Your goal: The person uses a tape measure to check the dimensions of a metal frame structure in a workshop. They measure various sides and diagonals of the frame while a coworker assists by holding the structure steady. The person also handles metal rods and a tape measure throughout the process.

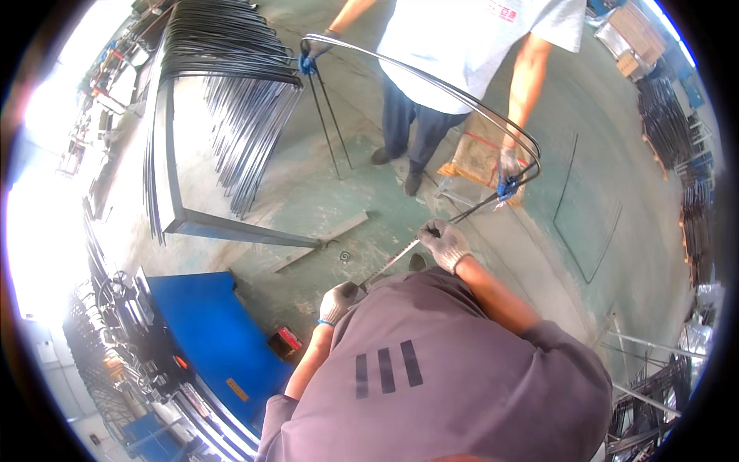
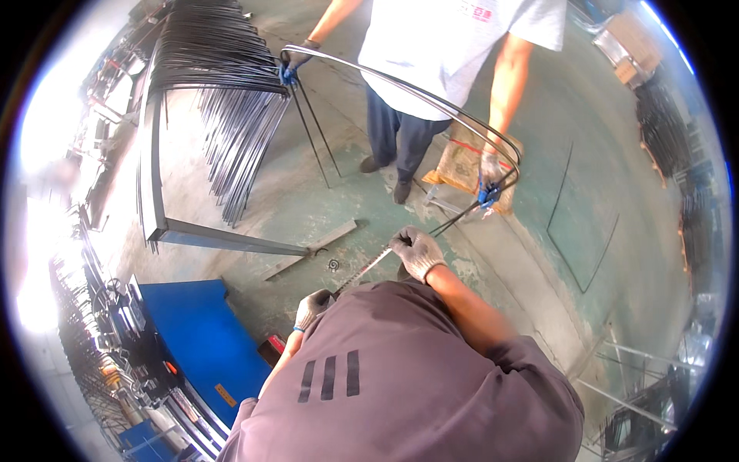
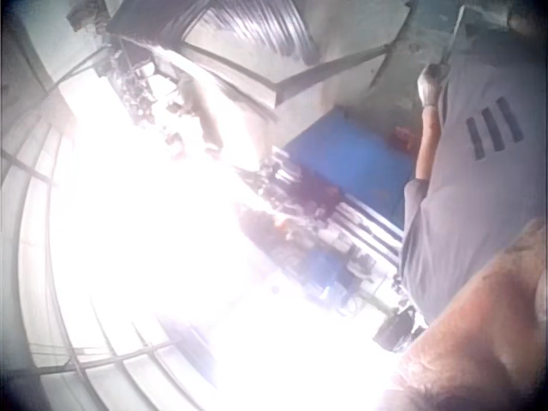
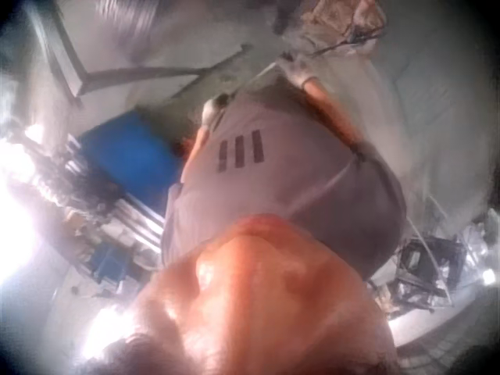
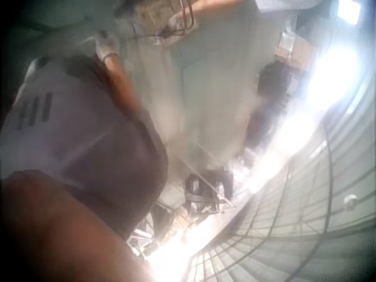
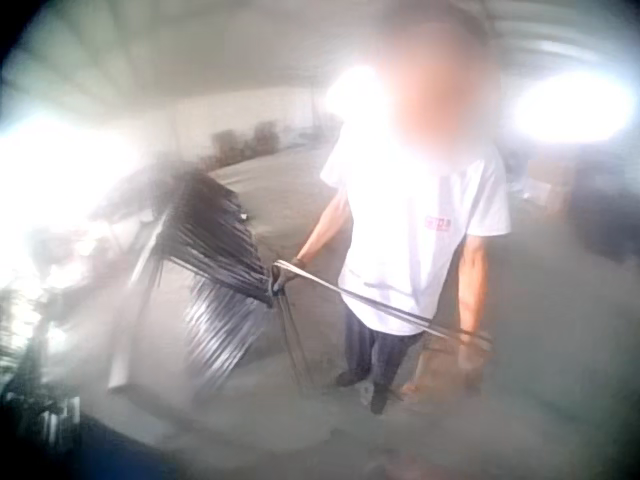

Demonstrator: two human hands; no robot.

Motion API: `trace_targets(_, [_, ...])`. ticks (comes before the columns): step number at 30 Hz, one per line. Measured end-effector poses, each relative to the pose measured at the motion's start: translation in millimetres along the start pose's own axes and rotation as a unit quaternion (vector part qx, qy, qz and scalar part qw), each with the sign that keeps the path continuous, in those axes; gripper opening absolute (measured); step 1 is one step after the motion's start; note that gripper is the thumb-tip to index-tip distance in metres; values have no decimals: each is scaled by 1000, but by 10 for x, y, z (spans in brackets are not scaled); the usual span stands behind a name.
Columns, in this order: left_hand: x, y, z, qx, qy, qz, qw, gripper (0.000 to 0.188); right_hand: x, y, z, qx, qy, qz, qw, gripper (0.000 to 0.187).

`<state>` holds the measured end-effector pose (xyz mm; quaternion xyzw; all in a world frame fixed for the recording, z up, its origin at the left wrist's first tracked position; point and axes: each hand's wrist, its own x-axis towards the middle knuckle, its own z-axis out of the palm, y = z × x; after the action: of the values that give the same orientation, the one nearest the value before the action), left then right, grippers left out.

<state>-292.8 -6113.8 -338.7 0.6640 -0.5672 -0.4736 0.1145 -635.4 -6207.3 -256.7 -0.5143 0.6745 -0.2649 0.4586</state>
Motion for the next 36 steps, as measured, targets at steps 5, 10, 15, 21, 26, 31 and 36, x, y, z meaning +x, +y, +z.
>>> trace_targets(5, [64,-196,97,27,11,19,999,36,-64,-573,-406,-161,179,-208,948,19])
trace_targets(10, [-132,88,13,1,-21,-21,1000,44,62,-961,-1347,-316,500,-259,763,23])
trace_targets(15, [-84,-95,83,-7,35,-6,999,36,295,-615,-1698,-282,354,-101,886,29])
trace_targets(21, [-35,190,-7,-5,1,11,1000,35,425,-949,-1670,-107,283,-62,951,44])
trace_targets(26, [-12,663,-118,30,11,-17,999,41,347,-1039,-1711,-51,271,-74,958,42])
trace_targets(31, [-54,790,-101,7,-1,-27,1000,45,262,-1153,-1881,25,247,-64,967,37])
trace_targets(36, [-9,476,93,-9,19,-1,1000,46,101,-1553,-1862,52,217,-81,971,35])
